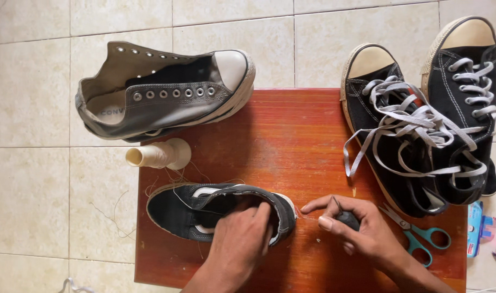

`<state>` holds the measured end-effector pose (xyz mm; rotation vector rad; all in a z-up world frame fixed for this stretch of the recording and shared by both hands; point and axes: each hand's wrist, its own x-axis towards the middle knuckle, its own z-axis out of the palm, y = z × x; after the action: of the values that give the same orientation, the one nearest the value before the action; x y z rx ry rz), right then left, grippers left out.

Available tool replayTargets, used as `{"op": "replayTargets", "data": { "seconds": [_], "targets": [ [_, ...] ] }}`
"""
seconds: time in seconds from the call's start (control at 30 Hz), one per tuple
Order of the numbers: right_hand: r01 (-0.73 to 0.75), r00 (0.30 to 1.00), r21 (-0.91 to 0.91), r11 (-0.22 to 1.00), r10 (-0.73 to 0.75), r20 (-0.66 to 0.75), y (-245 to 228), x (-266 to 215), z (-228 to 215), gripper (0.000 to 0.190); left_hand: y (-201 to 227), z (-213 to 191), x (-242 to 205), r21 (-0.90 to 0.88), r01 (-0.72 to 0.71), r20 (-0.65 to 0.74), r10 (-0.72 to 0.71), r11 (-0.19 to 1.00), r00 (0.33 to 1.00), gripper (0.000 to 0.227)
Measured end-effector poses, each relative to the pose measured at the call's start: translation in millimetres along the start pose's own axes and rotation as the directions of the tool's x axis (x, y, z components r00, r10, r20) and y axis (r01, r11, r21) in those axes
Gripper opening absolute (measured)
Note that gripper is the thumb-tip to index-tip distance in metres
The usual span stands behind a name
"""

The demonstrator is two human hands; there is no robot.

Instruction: The person sews a black shoe by hand, using a needle and thread to stitch the upper to the sole while other shoes sit on the table.

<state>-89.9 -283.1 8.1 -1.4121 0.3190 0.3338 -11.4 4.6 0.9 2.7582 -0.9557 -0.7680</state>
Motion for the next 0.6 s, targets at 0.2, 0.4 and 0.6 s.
{"op": "replayTargets", "data": {
  "seconds": [0.2,0.4,0.6],
  "targets": [
    [-0.054,0.995,0.350,0.935,0.078,-0.054,19.7,-0.3,2.2,0.032,-12.9,5.2,5.6,-0.150,0.090,-0.131,-0.110,0.985,0.985,0.037],
    [0.050,0.994,0.152,0.987,-0.035,-0.099,22.6,1.8,-1.1,0.027,-13.0,4.7,3.0,-0.396,-0.030,-0.253,-0.078,0.918,0.964,0.053],
    [-0.002,0.998,0.165,0.986,0.011,-0.055,14.9,5.3,4.4,0.031,-26.1,39.9,1.3,-0.339,-0.045,-0.265,-0.050,0.940,0.963,0.056]
  ]
}}
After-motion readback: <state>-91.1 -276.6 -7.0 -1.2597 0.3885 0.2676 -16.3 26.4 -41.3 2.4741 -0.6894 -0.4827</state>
